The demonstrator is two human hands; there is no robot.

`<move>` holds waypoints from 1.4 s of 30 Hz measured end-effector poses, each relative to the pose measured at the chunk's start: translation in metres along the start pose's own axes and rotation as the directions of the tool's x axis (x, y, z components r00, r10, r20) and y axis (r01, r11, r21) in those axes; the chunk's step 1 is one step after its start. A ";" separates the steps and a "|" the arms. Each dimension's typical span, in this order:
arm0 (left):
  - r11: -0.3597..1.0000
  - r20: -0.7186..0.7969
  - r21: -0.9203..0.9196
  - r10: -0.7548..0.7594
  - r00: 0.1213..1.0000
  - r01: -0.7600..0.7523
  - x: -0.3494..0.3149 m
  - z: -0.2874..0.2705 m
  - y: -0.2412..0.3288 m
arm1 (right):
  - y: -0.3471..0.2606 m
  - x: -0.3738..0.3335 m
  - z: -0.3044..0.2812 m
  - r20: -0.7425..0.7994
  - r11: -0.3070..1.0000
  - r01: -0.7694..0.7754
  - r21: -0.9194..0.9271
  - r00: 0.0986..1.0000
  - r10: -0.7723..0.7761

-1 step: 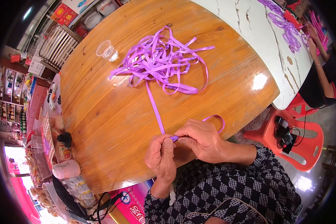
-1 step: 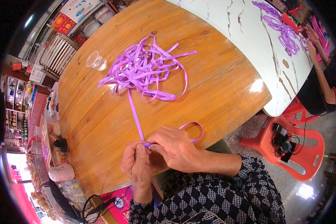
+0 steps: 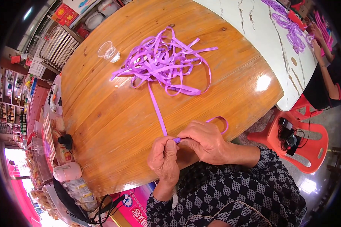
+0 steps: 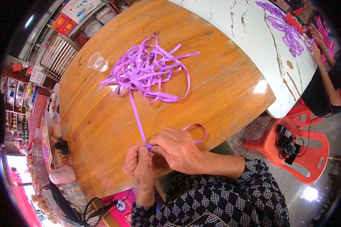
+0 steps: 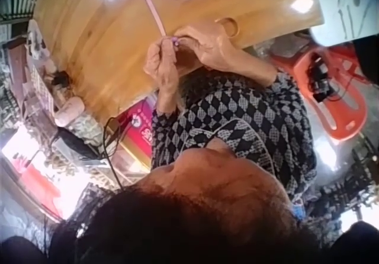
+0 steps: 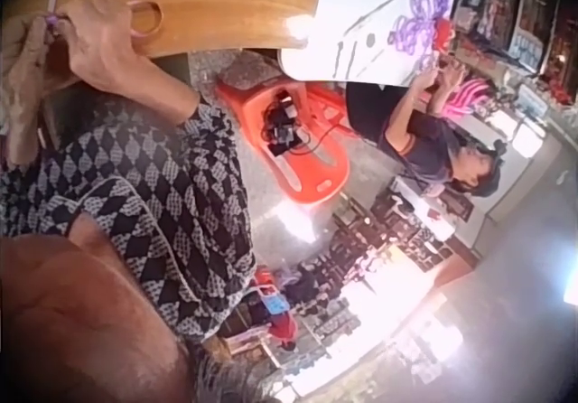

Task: The person ties a series of small knots along the length of a purple ribbon by hand. They repeatedly pull the ribbon through loops to form each knot and stretch the segment taut before moving to the next.

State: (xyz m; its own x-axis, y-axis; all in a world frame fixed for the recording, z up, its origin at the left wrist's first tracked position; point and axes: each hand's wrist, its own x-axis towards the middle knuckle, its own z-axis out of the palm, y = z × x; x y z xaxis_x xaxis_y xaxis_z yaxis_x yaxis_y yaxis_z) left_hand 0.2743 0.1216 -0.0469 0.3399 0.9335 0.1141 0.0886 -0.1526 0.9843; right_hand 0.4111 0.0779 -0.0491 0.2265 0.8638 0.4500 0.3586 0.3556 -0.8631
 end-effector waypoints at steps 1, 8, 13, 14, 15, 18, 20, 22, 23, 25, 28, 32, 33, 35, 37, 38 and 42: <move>0.999 -0.006 -0.032 -0.012 1.000 0.012 0.000 0.002 0.000 | 0.002 0.001 0.000 -0.021 0.992 0.099 -0.083 0.995 -0.101; 0.997 0.019 0.069 0.026 0.999 -0.028 0.001 -0.001 -0.005 | 0.005 0.003 0.001 -0.012 0.985 0.120 -0.127 0.992 -0.122; 0.937 0.044 0.277 0.210 0.977 -0.214 0.004 0.000 -0.005 | 0.010 0.005 0.004 -0.014 0.977 0.177 -0.121 0.984 -0.180; 0.937 0.043 0.277 0.209 0.977 -0.212 0.003 0.001 -0.003 | 0.010 0.003 0.006 -0.012 0.977 0.177 -0.120 0.984 -0.179; 0.912 0.054 0.326 0.246 0.968 -0.250 0.002 0.001 -0.001 | 0.010 0.000 0.009 -0.039 0.968 0.204 -0.145 0.977 -0.211; 0.880 0.055 0.375 0.291 0.955 -0.290 0.004 0.007 -0.005 | 0.012 -0.001 0.014 -0.083 0.952 0.231 -0.200 0.964 -0.251; 0.877 0.038 0.375 0.309 0.950 -0.300 0.003 0.007 -0.008 | 0.010 -0.003 0.016 -0.097 0.942 0.242 -0.231 0.958 -0.270; 0.868 0.044 0.406 0.295 0.954 -0.287 0.002 0.005 -0.010 | 0.010 -0.004 0.017 -0.012 0.916 0.251 -0.314 0.963 -0.268; 0.867 0.044 0.407 0.295 0.955 -0.286 0.001 0.004 -0.011 | 0.009 -0.004 0.017 -0.012 0.916 0.251 -0.313 0.963 -0.268; 0.871 0.051 0.401 0.289 0.956 -0.285 0.001 0.003 -0.014 | 0.007 -0.001 0.014 0.060 0.874 0.321 -0.365 0.945 -0.322; 0.958 -0.017 0.213 0.199 0.980 -0.191 -0.001 0.001 -0.023 | 0.005 0.004 0.014 0.069 0.877 0.332 -0.347 0.942 -0.329; 0.994 -0.065 -0.099 0.032 0.997 -0.038 0.002 0.001 -0.016 | 0.013 0.012 0.007 0.076 0.964 0.250 -0.090 0.967 -0.243; 0.988 -0.051 -0.155 -0.008 0.999 0.000 0.004 0.001 -0.013 | 0.012 0.012 0.004 0.074 0.978 0.199 -0.068 0.978 -0.194; 0.977 -0.036 -0.209 -0.045 0.998 0.037 0.004 0.001 -0.010 | 0.013 0.012 0.003 0.072 0.988 0.148 -0.044 0.987 -0.145; 0.972 -0.037 -0.232 -0.040 0.998 0.031 0.005 0.001 -0.008 | 0.014 0.011 0.003 0.026 0.998 0.057 -0.022 0.998 -0.056; 0.973 -0.036 -0.230 -0.039 0.999 0.030 0.006 0.001 -0.007 | 0.014 0.011 0.003 0.023 0.998 0.058 -0.021 0.998 -0.057; 0.988 -0.054 -0.157 -0.008 0.999 -0.001 0.007 0.001 -0.009 | 0.011 0.016 0.000 0.099 0.992 0.124 -0.027 0.988 -0.120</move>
State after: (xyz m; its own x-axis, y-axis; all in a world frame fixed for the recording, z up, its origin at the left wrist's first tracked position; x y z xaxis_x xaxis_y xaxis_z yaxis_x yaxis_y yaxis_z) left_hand 0.2767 0.1290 -0.0552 0.2883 0.9508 0.1137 -0.0594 -0.1008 0.9931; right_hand 0.4190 0.0956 -0.0511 0.0909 0.8457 0.5259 0.4083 0.4500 -0.7942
